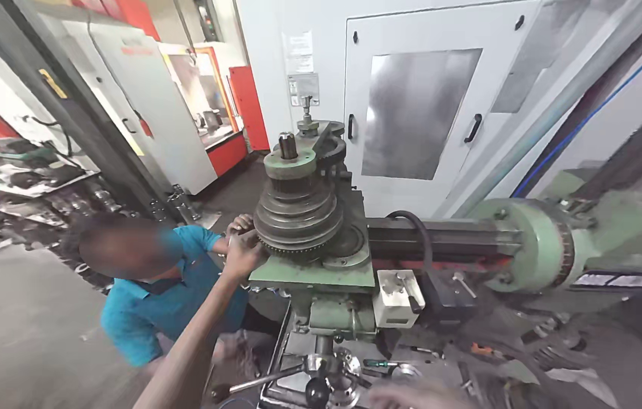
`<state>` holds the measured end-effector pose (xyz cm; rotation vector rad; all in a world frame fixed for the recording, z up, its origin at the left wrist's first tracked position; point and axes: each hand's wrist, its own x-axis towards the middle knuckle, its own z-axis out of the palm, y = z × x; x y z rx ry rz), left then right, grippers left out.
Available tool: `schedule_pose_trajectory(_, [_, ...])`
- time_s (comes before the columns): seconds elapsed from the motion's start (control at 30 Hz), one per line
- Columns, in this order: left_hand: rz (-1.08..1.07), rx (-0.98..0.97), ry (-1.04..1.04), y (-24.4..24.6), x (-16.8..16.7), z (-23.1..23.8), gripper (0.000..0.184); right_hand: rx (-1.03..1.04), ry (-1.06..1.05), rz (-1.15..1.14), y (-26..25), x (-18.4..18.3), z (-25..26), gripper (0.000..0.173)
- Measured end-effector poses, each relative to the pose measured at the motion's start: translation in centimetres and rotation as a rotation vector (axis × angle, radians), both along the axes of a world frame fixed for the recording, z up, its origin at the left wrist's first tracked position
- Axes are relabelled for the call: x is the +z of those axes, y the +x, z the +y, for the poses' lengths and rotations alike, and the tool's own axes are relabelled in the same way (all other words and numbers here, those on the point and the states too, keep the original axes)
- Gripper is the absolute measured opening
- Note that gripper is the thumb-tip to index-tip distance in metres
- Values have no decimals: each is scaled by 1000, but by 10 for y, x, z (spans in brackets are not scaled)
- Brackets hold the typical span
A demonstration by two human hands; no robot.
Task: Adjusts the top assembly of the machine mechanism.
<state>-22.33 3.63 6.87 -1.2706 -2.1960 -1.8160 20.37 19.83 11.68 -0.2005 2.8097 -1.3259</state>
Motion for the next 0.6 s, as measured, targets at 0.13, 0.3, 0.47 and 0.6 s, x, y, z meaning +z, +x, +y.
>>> schedule_pose_trajectory(0.13, [-2, 36, -14, 4, -2, 0, 21, -264, 345, 583, -75, 114, 30, 25])
schedule_pose_trajectory(0.3, [138, 81, -297, 17, 35, -16, 16, -413, 413, 476, -248, 197, 91, 30])
schedule_pose_trajectory(0.47, [192, 258, -241, 15, 120, -34, 17, -425, 411, 283, -358, 208, 137, 67])
schedule_pose_trajectory(0.6, [229, 209, -28, 37, 212, 18, 28, -352, 500, 295, -384, 205, 148, 67])
